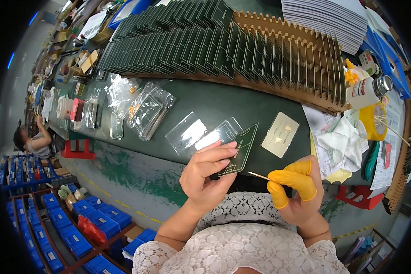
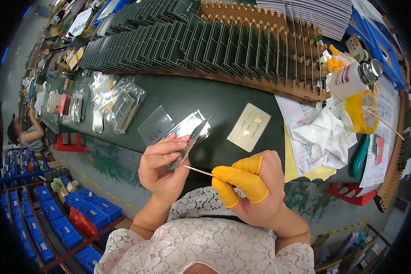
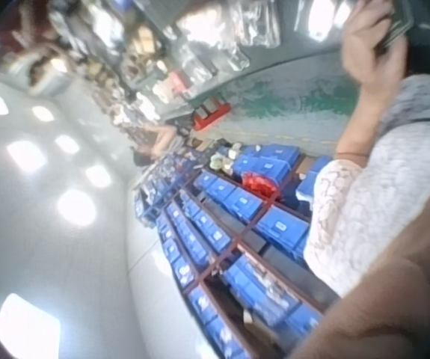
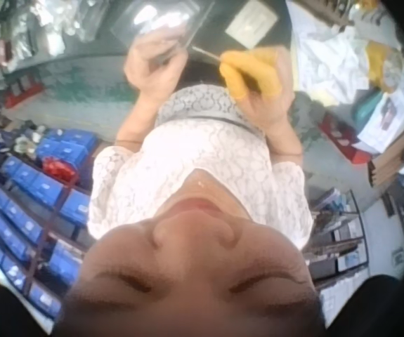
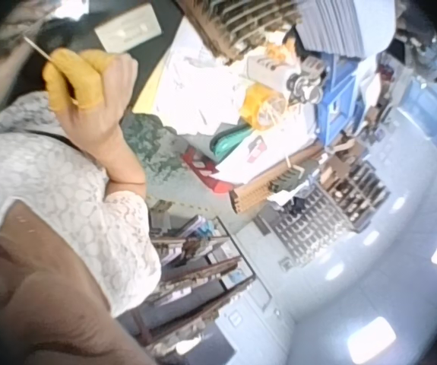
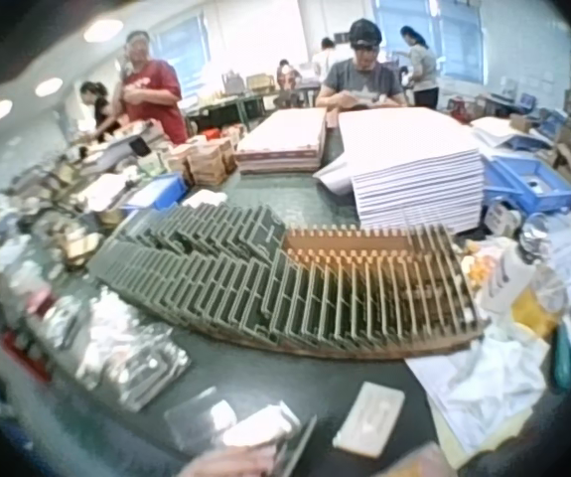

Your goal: The person uses a wooden stick to clean the surface of a small green circuit board. They hold the board in one hand and rub the stick along the edges and surface, then place the board down and pick up another one to repeat the process.

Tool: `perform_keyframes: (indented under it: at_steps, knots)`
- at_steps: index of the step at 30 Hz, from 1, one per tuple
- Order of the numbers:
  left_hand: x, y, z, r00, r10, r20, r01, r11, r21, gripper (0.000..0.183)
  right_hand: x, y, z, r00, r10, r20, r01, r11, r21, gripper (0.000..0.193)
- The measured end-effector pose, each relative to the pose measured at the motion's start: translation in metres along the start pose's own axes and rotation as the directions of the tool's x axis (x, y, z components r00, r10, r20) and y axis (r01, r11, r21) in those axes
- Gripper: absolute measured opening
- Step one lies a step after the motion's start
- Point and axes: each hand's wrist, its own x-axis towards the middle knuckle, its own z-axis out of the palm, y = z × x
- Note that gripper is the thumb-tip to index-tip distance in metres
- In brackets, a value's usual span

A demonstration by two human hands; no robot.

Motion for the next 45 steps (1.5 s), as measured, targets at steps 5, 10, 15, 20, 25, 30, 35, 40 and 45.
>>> perform_keyframes:
  at_steps: [5, 10, 15, 20, 25, 30, 35, 40, 45]
  knots:
    - [0.0000, -0.0006, 0.0013, 1.000, 0.016, -0.003, -0.016, 1.000, -0.001, 0.036, 0.0009, 0.0009, 0.0014, 1.000, -0.009, 0.018, 0.009, 1.000, 0.022, 0.033]
    - [-0.0011, -0.0022, 0.0016, 1.000, 0.031, -0.004, -0.031, 0.999, 0.007, 0.036, 0.0015, 0.0011, 0.0036, 1.000, -0.017, 0.021, 0.017, 1.000, 0.015, 0.033]
    - [-0.0005, -0.0022, 0.0019, 0.999, 0.038, -0.002, -0.038, 0.999, 0.014, 0.036, 0.0005, 0.0010, 0.0048, 1.000, -0.007, 0.018, 0.007, 1.000, 0.010, 0.032]
    - [-0.0007, -0.0024, 0.0012, 0.999, 0.040, 0.002, -0.040, 0.999, 0.023, 0.036, -0.0005, -0.0003, 0.0033, 0.999, -0.004, 0.044, 0.003, 1.000, 0.014, 0.032]
    - [-0.0005, -0.0022, 0.0005, 0.999, 0.041, 0.005, -0.041, 0.999, 0.026, 0.036, 0.0003, 0.0001, 0.0034, 1.000, -0.011, 0.029, 0.011, 1.000, 0.009, 0.032]
    - [-0.0008, -0.0017, 0.0012, 0.999, 0.037, -0.002, -0.037, 0.999, 0.027, 0.035, -0.0010, -0.0003, 0.0047, 0.999, -0.011, 0.030, 0.011, 1.000, 0.022, 0.033]
    - [-0.0019, -0.0031, 0.0008, 0.999, 0.042, -0.009, -0.042, 0.999, 0.032, 0.035, -0.0018, -0.0019, 0.0046, 0.999, -0.007, 0.043, 0.006, 1.000, 0.025, 0.034]
    - [-0.0012, -0.0032, 0.0017, 0.999, 0.039, -0.011, -0.039, 0.999, 0.023, 0.034, -0.0015, -0.0012, 0.0040, 0.999, -0.008, 0.033, 0.007, 1.000, 0.017, 0.035]
    - [-0.0015, -0.0035, 0.0014, 0.999, 0.028, -0.016, -0.028, 0.999, 0.028, 0.034, -0.0027, -0.0022, 0.0048, 1.000, -0.008, 0.028, 0.008, 1.000, 0.004, 0.035]
